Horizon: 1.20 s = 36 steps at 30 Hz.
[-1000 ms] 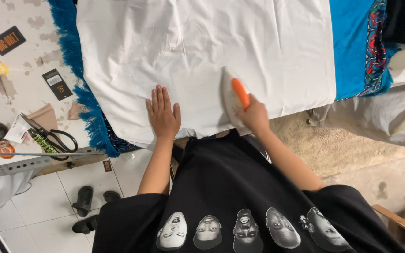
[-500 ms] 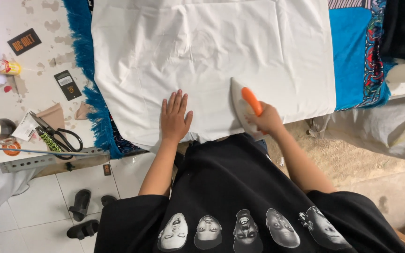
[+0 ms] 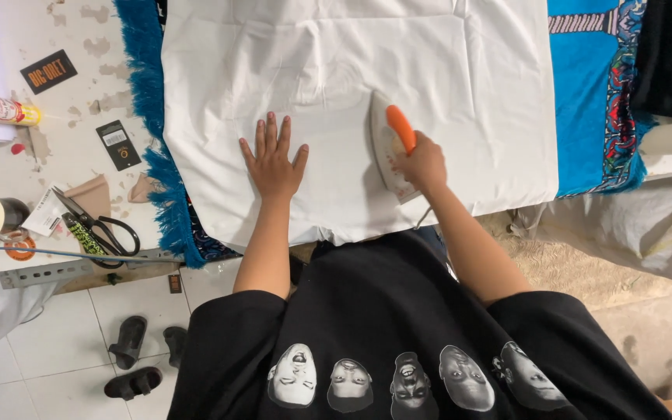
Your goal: The person unfolds a white shirt on a patterned mat, smooths it by hand, sprays it with water, and irons it with an electric iron. The person then folds the shirt and places it on the mat.
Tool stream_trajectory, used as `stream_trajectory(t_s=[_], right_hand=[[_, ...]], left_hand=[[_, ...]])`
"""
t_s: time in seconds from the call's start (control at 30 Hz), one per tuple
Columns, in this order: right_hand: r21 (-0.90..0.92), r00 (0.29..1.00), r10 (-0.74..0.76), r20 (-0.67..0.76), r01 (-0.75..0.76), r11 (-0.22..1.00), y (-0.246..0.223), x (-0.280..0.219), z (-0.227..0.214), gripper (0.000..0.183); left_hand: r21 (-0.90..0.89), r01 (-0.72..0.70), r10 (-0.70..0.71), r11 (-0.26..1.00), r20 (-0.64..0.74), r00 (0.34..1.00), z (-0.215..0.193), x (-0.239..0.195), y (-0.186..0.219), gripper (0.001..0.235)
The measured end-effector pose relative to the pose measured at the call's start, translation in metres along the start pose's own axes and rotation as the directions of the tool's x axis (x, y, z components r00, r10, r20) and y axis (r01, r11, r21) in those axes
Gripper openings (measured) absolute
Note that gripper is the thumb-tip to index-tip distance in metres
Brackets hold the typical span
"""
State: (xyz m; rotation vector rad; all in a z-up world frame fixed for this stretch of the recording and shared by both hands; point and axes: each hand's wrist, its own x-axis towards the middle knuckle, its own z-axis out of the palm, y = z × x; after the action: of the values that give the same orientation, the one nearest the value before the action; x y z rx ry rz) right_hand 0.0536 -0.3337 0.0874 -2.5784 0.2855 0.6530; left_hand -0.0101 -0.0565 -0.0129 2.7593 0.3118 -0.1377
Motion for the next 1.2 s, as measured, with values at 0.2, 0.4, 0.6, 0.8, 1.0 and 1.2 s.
stream_trajectory(t_s=[0.2,0.4,0.6,0.8,1.0,1.2], right_hand=[[0.242,0.992,0.081,-0.099,-0.055,0.969,0.070,0.032,-0.030,0.043],[0.221,0.993,0.011,0.120,-0.038,0.974,0.029,-0.015,-0.015,0.052],[-0.153,0.915,-0.115,0.388,0.187,0.970,0.009,-0.083,0.043,0.054],[-0.217,0.957,-0.011,0.289,0.076,0.973,0.030,-0.095,0.013,0.054],[0.206,0.958,0.274,-0.084,-0.252,0.946,0.178,-0.042,-0.021,0.049],[0.474,0.911,0.367,-0.187,-0.244,0.846,0.200,-0.031,-0.060,0.034]], left_hand=[[0.011,-0.012,0.013,1.000,-0.117,0.993,0.009,-0.001,-0.004,0.067],[0.001,-0.006,0.006,1.000,-0.116,0.993,0.012,0.000,-0.005,0.065],[0.011,-0.009,0.011,1.000,-0.128,0.992,0.013,-0.001,-0.007,0.056],[0.030,-0.025,0.028,0.999,-0.112,0.993,0.014,0.000,-0.008,0.056],[0.033,-0.011,0.013,0.999,-0.068,0.998,0.012,0.001,-0.002,0.056],[0.047,-0.178,0.184,0.983,-0.220,0.958,0.024,-0.020,0.035,0.060]])
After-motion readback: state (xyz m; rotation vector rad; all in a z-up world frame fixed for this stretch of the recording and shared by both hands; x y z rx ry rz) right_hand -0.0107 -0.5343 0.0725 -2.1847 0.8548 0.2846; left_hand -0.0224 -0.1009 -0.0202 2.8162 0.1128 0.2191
